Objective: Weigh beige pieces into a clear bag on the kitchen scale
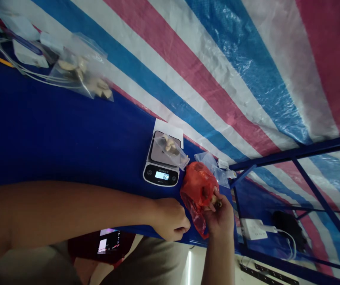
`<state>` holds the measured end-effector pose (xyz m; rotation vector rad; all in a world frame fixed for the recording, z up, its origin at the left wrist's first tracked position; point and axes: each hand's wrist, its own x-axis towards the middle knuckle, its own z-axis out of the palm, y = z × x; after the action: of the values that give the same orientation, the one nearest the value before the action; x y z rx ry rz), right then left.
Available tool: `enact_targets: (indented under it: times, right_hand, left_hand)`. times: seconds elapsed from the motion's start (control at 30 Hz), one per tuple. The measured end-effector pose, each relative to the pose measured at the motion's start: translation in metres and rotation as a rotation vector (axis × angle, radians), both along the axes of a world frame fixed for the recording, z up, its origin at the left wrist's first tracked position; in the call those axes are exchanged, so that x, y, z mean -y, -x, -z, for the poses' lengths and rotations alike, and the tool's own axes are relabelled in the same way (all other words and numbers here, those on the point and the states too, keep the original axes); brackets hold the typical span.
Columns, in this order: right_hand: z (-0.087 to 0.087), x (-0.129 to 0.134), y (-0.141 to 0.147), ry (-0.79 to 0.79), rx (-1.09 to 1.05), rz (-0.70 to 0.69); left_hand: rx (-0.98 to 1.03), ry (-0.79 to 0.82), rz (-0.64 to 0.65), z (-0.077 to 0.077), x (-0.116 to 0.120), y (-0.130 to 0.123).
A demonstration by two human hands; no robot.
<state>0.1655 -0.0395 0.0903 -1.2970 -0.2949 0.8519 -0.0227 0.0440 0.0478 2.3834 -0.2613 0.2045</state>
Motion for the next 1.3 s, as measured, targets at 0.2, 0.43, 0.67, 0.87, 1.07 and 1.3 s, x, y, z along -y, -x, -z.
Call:
enact_targets:
  times: [0.2, 0.43, 0.67, 0.87, 1.07, 1.3]
  right_hand:
    - [-0.018, 0.010, 0.023, -0.010, -0.189, 0.093]
    - [-0.019, 0.018, 0.026, -0.035, -0.152, 0.120]
    - [-0.024, 0.017, 0.034, -0.020, -0.166, 0.171]
    - [-0.026, 0.018, 0.037, -0.009, -0.240, 0.144]
    - [-0.024, 0.018, 0.035, -0.034, -0.354, 0.199]
    - [-0.026, 0.019, 0.037, -0.135, -0.439, 0.150]
  left_hand:
    - [0.015, -0.005, -0.008, 0.000, 0.000, 0.000]
    - [-0.009, -0.033, -0.004, -0.001, -0.001, 0.001]
    - [-0.021, -0.045, -0.003, -0.001, 0.000, 0.000]
    - [0.029, -0.056, -0.009, 0.001, 0.001, -0.001]
    - [0.030, -0.045, -0.009, 0.002, 0.001, -0.001]
    - [0.043, -0.031, -0.007, 0.003, 0.001, -0.003]
